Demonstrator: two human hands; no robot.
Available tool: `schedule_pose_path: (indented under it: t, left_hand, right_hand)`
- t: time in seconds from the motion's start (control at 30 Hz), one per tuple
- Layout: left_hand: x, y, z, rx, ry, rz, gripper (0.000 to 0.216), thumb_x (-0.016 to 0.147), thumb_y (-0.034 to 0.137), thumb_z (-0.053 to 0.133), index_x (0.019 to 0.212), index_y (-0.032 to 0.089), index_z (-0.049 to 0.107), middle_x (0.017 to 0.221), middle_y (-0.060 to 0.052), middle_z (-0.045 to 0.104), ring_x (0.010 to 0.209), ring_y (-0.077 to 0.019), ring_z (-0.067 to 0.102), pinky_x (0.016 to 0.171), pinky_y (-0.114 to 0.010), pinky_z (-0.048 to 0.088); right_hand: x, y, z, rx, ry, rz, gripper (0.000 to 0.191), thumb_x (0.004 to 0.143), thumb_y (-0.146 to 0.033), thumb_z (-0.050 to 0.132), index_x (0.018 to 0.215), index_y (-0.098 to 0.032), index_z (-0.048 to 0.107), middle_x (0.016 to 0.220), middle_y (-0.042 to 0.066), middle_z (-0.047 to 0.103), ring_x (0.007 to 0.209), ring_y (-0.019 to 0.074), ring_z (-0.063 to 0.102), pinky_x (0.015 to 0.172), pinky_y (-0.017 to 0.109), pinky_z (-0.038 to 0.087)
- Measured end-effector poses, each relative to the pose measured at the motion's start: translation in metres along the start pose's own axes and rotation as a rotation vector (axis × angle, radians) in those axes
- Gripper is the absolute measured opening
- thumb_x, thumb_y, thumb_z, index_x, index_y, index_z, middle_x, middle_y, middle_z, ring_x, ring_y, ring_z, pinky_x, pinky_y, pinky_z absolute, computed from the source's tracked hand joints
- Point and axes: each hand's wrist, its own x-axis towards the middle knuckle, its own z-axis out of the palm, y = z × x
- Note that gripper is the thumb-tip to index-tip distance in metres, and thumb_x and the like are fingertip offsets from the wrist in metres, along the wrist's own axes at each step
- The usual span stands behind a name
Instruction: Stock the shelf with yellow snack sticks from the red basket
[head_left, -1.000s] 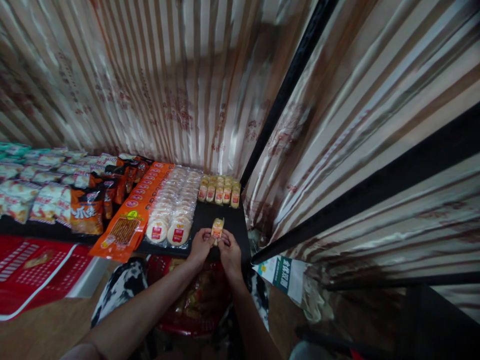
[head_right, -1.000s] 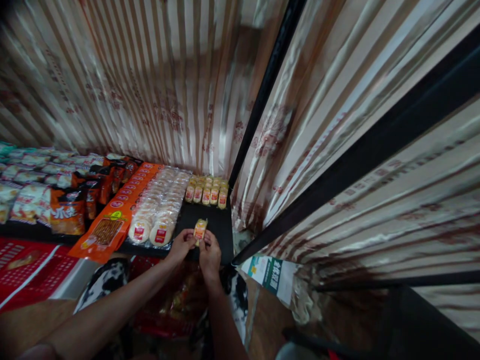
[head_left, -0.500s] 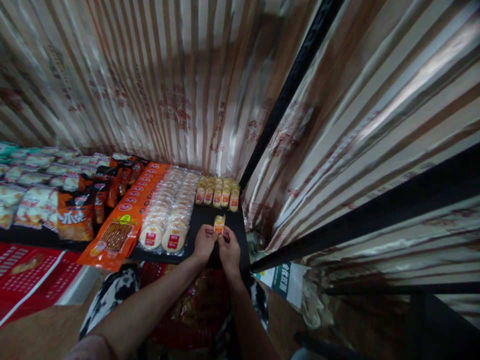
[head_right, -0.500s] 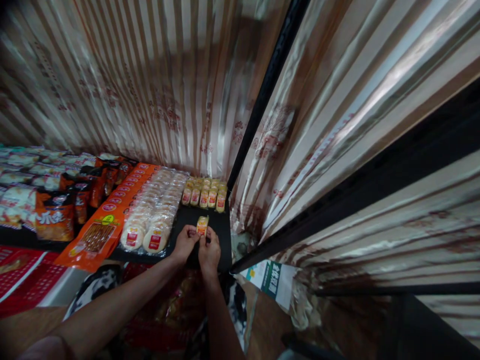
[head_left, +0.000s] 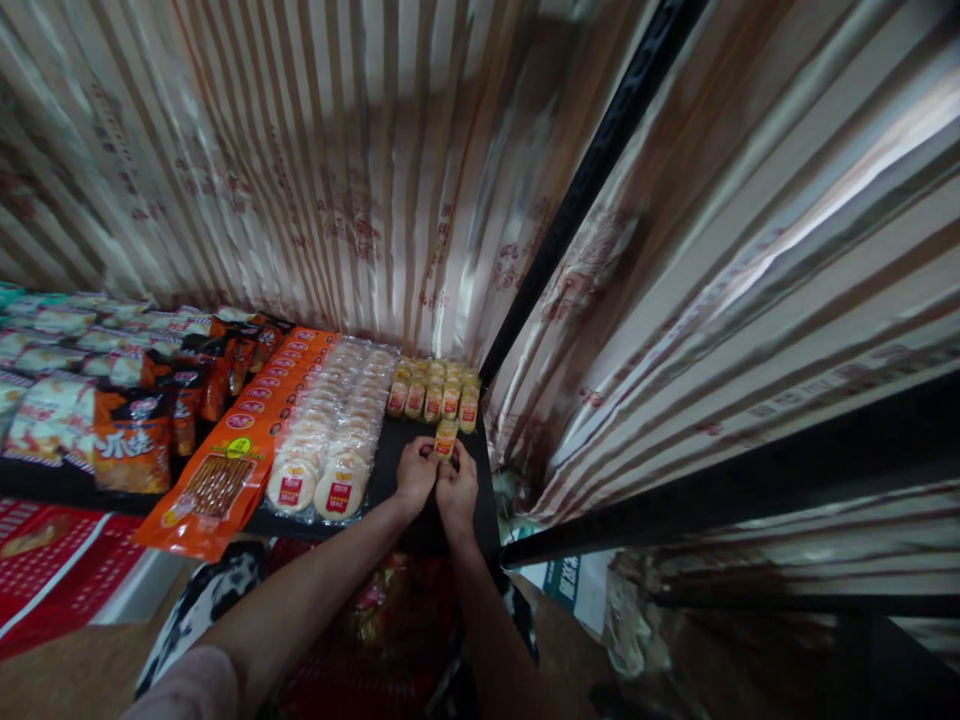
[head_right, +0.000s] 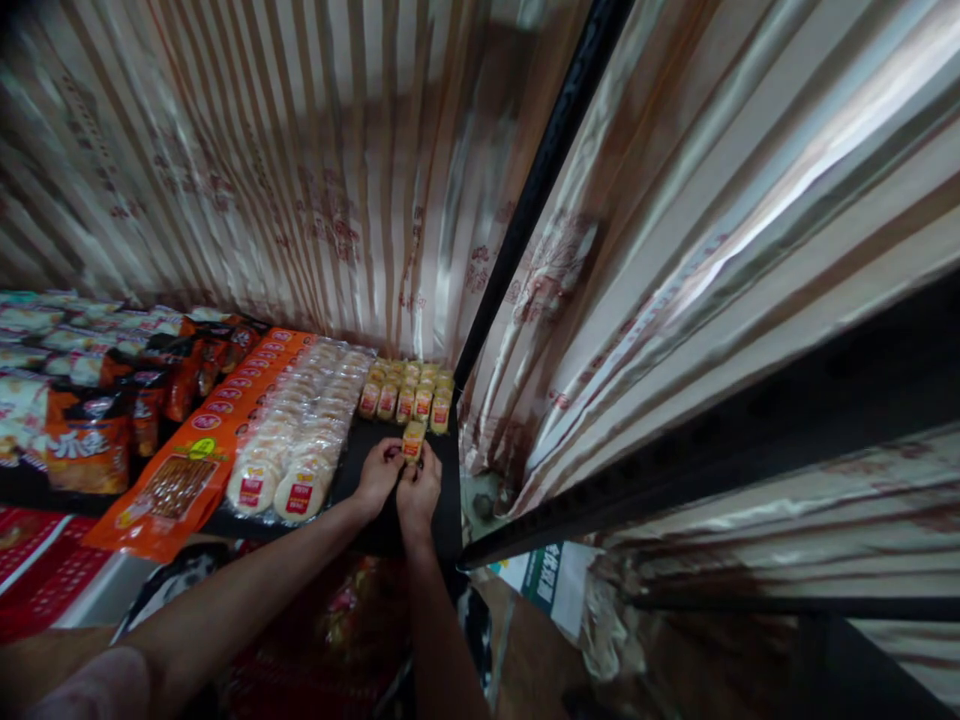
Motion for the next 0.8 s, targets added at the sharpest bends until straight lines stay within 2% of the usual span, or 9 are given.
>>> schedule_pose_path:
  t: [0.2,0.4,0.53,0.8]
  left_hand:
    - [0.013,-0.001,0.011,-0.022,-0.031,0.065,0.037,0.065,-0.001,0.047,0.091,0.018,0.064,0.095,-0.004,0.061,0.085,-0.0135,0.057,0.082,-0.024,0.044]
    - [0.022,0.004,0.017,-0.053,-0.036,0.092,0.038,0.066,0.000,0.046,0.094,0.019,0.063,0.101,-0.005,0.061,0.091,-0.0149,0.057,0.091,-0.028,0.043]
    - [0.023,0.009,0.016,-0.083,-0.035,0.113,0.033,0.068,0.002,0.047,0.089,0.020,0.065,0.101,-0.004,0.063,0.101,-0.0170,0.056,0.098,-0.030,0.038]
    - [0.026,0.008,0.012,-0.109,-0.045,0.089,0.027,0.069,0.006,0.052,0.087,0.020,0.066,0.101,-0.006,0.063,0.102,-0.0196,0.055,0.099,-0.031,0.037]
  right_hand:
    - [0.014,0.010,0.011,0.060,-0.008,0.014,0.051,0.074,-0.020,0.041,0.124,-0.012,0.048,0.122,0.016,0.051,0.112,0.0223,0.051,0.094,0.039,0.044]
    - [0.020,0.011,0.018,0.207,-0.014,0.029,0.047,0.075,-0.021,0.044,0.121,-0.016,0.042,0.123,0.014,0.051,0.105,0.0183,0.057,0.092,0.036,0.046]
    - [0.025,0.015,0.020,0.160,0.000,0.013,0.037,0.074,-0.020,0.043,0.110,-0.016,0.047,0.115,0.014,0.055,0.104,0.0196,0.057,0.089,0.036,0.047]
    - [0.027,0.022,0.024,0.099,-0.049,-0.049,0.049,0.074,-0.017,0.039,0.122,-0.010,0.045,0.125,0.017,0.050,0.107,0.0209,0.056,0.094,0.040,0.044]
